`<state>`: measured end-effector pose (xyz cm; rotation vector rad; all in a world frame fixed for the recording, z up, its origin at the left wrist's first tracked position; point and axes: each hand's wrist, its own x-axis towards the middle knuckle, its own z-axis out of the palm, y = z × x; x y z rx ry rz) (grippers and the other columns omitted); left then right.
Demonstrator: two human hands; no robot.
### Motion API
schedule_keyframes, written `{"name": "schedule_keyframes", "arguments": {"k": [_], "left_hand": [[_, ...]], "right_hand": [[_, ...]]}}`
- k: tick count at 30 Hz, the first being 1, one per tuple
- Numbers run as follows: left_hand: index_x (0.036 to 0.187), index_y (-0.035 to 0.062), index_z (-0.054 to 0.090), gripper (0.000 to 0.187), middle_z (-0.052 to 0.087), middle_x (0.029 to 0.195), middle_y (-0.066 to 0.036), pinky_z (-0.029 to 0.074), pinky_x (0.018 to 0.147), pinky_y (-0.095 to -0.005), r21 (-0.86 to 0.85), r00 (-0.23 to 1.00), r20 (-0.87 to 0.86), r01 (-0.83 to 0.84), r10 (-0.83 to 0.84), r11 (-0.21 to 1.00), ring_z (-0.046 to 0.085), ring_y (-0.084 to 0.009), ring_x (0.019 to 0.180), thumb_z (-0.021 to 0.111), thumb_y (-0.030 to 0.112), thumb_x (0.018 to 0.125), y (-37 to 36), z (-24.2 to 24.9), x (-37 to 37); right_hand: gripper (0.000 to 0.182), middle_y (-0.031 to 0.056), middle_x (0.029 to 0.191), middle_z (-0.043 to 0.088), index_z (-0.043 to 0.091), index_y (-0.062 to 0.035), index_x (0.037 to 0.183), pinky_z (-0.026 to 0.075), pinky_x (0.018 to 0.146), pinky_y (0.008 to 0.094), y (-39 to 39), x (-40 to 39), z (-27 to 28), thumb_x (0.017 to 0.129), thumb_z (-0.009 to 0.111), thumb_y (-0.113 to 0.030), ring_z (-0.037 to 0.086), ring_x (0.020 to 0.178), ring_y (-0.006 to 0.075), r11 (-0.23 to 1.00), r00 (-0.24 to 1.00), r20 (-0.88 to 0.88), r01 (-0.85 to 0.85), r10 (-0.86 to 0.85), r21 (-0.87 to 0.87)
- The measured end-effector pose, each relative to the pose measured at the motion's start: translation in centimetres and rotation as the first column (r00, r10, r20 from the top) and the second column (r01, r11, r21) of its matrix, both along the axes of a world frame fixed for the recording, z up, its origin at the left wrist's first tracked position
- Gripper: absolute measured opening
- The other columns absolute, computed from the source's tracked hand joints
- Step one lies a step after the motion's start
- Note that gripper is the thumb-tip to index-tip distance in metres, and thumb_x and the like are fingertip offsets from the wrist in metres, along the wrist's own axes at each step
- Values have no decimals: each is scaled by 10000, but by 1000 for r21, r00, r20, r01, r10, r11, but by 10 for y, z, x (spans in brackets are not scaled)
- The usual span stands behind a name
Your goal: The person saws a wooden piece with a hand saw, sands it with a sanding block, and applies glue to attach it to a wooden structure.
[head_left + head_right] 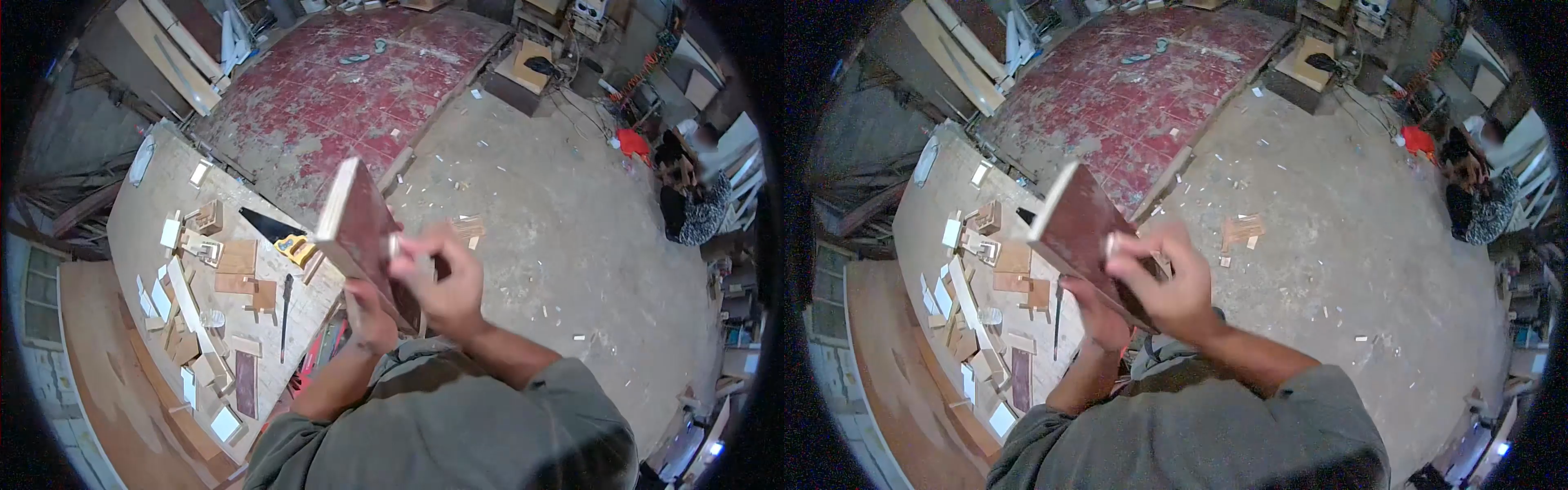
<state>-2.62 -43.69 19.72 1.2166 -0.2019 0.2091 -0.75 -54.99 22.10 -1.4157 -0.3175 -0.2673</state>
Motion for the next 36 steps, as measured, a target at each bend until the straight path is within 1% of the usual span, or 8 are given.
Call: {"name": "schedule_keyframes", "arguments": {"k": [2, 4, 12, 15, 25, 28, 30, 36], "left_hand": [[1525, 62, 244, 824, 404, 1484, -90, 319, 1128, -419, -101, 1000, -16, -20, 18, 995, 396, -253, 1361, 279, 677, 977, -5, -4, -4], [1529, 65, 231, 814, 398, 1485, -89, 323, 1125, -423, -180, 983, -86, 145, -163, 973, 386, -249, 1365, 295, 664, 982, 6, -1, -3], [1486, 18, 289, 892, 495, 1357, -90, 441, 1001, -378, -286, 994, -101, -70, 42, 956, 515, -204, 1204, 406, 699, 922, 7, 12, -5], [1473, 26, 305, 878, 506, 1318, -80, 441, 986, -375, -274, 992, -122, -1, -34, 962, 519, -194, 1177, 407, 702, 922, 14, 20, -5], [1462, 28, 315, 899, 481, 1326, -89, 439, 951, -340, -283, 990, -123, 29, -66, 959, 509, -187, 1156, 430, 723, 904, 28, 0, -2], [1477, 4, 285, 917, 467, 1330, -101, 423, 985, -367, -287, 988, -134, 32, -73, 957, 501, -198, 1163, 419, 715, 914, 28, 2, -3], [1498, -19, 244, 938, 468, 1297, -105, 429, 997, -382, -180, 997, -73, 13, -26, 984, 498, -207, 1162, 422, 700, 922, 27, -6, 0], [1503, -53, 210, 954, 415, 1417, -167, 481, 944, -341, 185, 997, 65, 16, -28, 983, 487, -217, 1249, 436, 675, 929, 27, 14, -4]], "right_hand": [[196, 40, 959, 611, 645, -6, 1024, 435, 840, 269, 0, 20, 3, 861, 746, -45, 561, 904, 117, 999, 998, 44, 42, -42, 21], [178, 36, 1008, 657, 636, -6, 1041, 462, 871, 275, 2, 28, 8, 882, 714, -21, 593, 937, 109, 975, 946, -301, -56, 122, 217], [336, 91, 1086, 683, 580, 18, 1253, 493, 873, 290, -10, 20, 5, 990, 608, -190, 634, 969, 142, 872, 895, -307, -158, 325, 464], [345, 108, 1103, 680, 557, 9, 1293, 496, 824, 284, -11, 19, 9, 1009, 566, -185, 633, 937, 142, 846, 863, -333, -179, 380, 503], [367, 77, 1083, 645, 548, -1, 1306, 500, 747, 289, -10, 15, 0, 958, 614, -97, 610, 892, 122, 856, 907, -279, -145, 315, 496], [419, 26, 1070, 643, 573, -9, 1300, 469, 787, 240, -9, 11, 1, 896, 682, -23, 597, 928, 94, 946, 958, -189, -155, 214, 285], [437, 56, 1079, 632, 563, 7, 1279, 507, 818, 285, -7, 8, 0, 863, 695, 11, 609, 940, 127, 974, 969, -127, -202, 214, 103], [275, 58, 977, 685, 685, -28, 1031, 463, 765, 267, 10, -6, -14, 824, 809, -159, 605, 896, 121, 992, 980, -163, -102, 113, 73]]}}
